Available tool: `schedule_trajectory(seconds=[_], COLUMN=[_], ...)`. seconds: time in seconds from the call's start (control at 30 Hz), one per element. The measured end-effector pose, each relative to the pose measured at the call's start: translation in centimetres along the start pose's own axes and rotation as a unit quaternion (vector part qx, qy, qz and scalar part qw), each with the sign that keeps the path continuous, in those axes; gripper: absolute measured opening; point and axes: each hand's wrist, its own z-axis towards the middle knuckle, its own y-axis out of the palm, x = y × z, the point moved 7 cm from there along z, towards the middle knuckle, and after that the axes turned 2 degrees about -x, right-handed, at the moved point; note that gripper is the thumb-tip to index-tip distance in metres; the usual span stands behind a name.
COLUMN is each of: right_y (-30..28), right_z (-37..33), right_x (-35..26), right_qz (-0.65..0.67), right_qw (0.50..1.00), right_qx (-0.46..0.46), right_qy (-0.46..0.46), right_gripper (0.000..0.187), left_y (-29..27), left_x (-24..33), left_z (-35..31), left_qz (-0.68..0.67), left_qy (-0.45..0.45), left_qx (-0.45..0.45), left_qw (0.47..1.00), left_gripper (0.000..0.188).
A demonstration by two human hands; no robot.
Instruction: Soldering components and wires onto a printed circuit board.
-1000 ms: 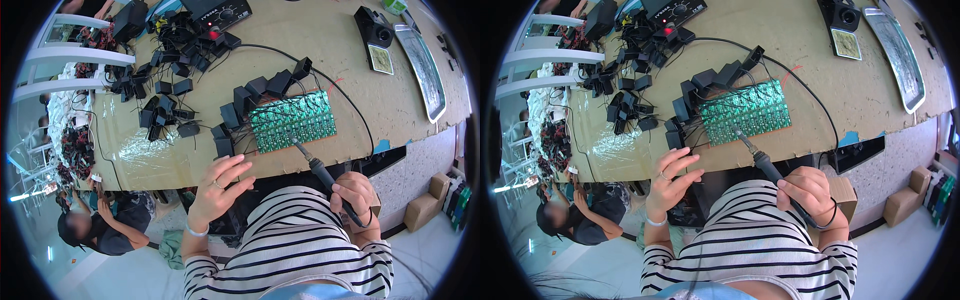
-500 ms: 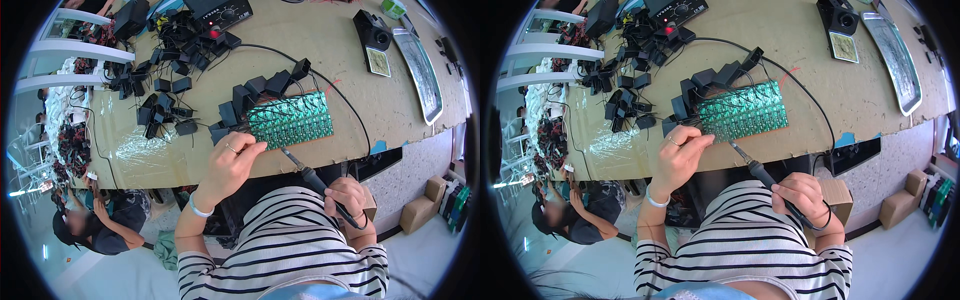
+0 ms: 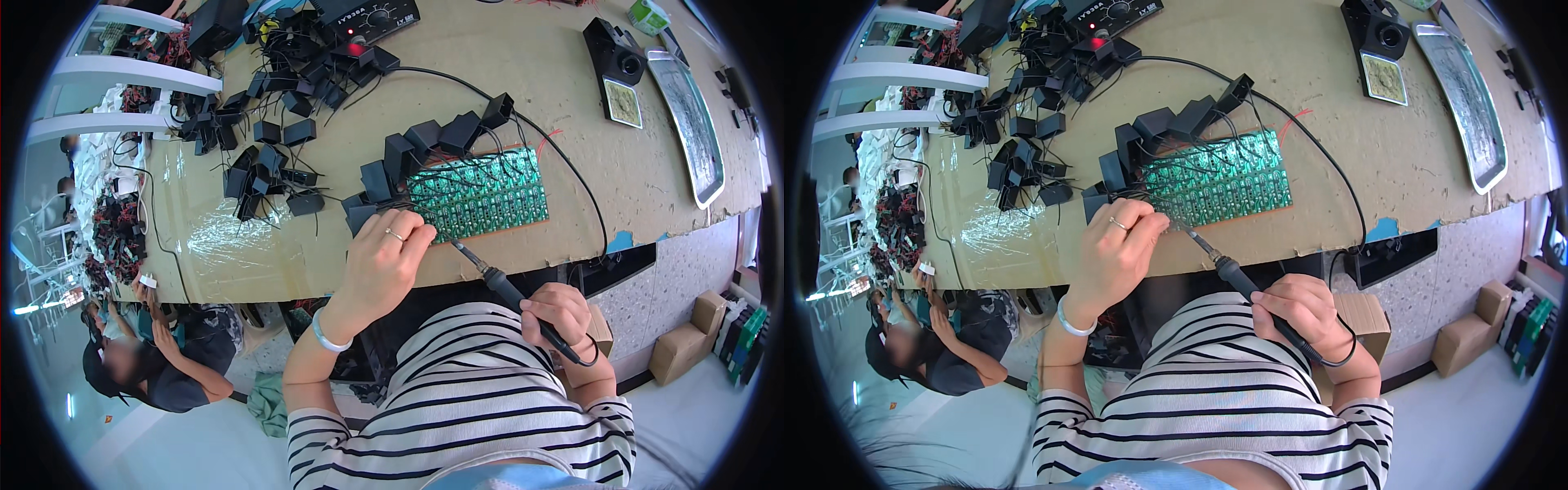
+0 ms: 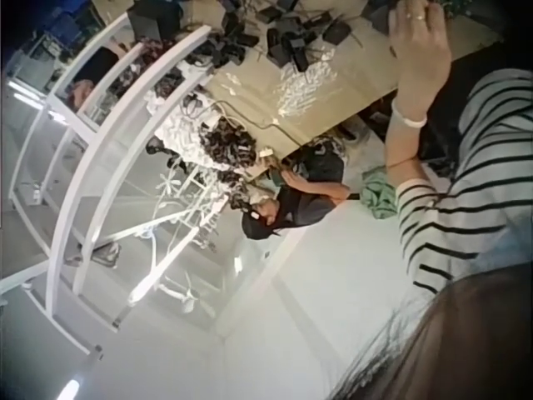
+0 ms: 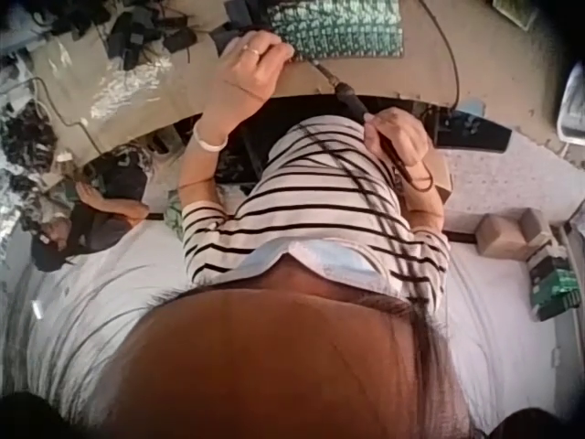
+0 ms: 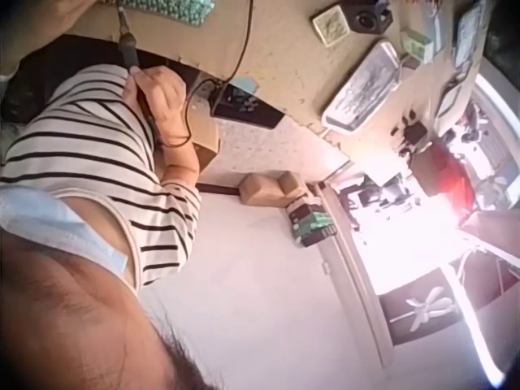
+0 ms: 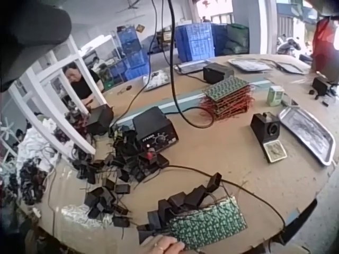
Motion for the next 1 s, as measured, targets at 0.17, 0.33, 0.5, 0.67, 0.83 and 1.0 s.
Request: schedule_trajectory(seconds=[0.17,0.33,0.5,0.67,0.83,1.0], right_y=[0.5,0.6,-1.5,-2.1,-2.1,-2.2], right_z=[0.0,-0.6,-1.5,-1.3,-0.9,-0.5], right_x=[-1.0,-1.3,-1.2,-1.1,-1.3,-1.5], right_qz=[-0.038,-0.041,-0.024,-0.050,-0.058,-0.058], right_qw=[0.996,0.992,0.999,0.999,0.998,0.998], right_qx=[-0.038,-0.051,-0.007,0.019,0.006,0.011], right_qy=[-0.066,-0.111,-0.045,0.005,0.014,0.015], right_gripper=[0.020,0.020,0.026,0.028,0.028,0.028], left_y=[0.3,0.4,0.5,0.5,0.4,-0.9], left_x=[0.4,0.4,0.5,0.5,0.7,1.3], left_z=[0.1,0.0,-0.1,0.0,0.0,-0.2], left_qz=[0.026,0.038,0.047,0.047,0.059,0.062], left_qy=[0.016,0.019,0.024,0.021,0.015,0.002], left_qx=[0.006,0.001,0.001,-0.005,-0.006,0.027], left_qw=[1.000,0.999,0.999,0.999,0.998,0.998], left_gripper=[0.015,0.017,0.018,0.018,0.018,0.027])
